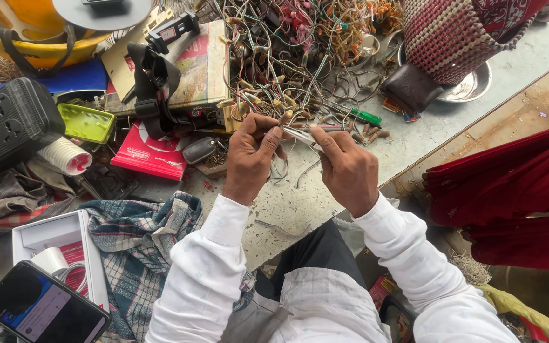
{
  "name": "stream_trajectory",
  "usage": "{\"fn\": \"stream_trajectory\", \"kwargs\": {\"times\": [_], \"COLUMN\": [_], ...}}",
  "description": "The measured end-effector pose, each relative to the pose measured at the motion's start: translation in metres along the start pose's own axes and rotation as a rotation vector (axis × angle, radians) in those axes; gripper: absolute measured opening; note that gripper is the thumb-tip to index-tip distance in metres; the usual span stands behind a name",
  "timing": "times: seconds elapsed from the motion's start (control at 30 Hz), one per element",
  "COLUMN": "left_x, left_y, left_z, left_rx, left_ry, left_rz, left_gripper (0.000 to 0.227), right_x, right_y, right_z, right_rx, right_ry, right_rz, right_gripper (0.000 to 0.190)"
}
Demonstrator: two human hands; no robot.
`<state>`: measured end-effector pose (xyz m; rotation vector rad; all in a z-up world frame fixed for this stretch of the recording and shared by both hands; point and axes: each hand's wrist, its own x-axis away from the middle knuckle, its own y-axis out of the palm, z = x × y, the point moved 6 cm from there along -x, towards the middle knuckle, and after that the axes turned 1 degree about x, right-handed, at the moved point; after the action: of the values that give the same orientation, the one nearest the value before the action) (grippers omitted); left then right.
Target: The person uses pliers to strip insulation from multiple small wires. They repeatedly pick up wires from a tangled pile, strip the ends, and place the processed wires on the table.
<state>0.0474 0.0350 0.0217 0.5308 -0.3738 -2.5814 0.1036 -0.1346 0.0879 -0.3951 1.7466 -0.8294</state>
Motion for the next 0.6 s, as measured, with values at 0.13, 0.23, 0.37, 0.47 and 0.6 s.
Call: {"fn": "stream_trajectory", "kwargs": {"times": [0.13, 0.23, 0.37, 0.47, 0.6], "left_x": [-0.003, -0.001, 0.000, 0.001, 0.003], "left_y": [-0.007, -0.006, 0.002, 0.010, 0.013], "left_z": [-0.006, -0.009, -0.007, -0.003, 0.001], "left_rx": [0.144, 0.167, 0.203, 0.172, 0.155], "left_ry": [0.013, -0.009, -0.024, -0.031, -0.039], "left_rz": [0.039, 0.031, -0.015, -0.066, -0.097], "left_gripper": [0.013, 0.015, 0.018, 0.017, 0.016], "right_x": [-0.004, -0.003, -0.002, -0.002, -0.001], "right_y": [-0.004, -0.005, -0.004, -0.003, -0.004], "right_z": [-0.005, -0.007, -0.010, -0.013, -0.018], "right_rx": [0.010, -0.006, -0.083, -0.112, -0.137], "right_ry": [0.044, 0.074, 0.101, 0.108, 0.120], "right_rz": [0.036, 0.027, -0.003, 0.008, 0.028], "right_gripper": [0.048, 0.055, 0.062, 0.061, 0.059]}}
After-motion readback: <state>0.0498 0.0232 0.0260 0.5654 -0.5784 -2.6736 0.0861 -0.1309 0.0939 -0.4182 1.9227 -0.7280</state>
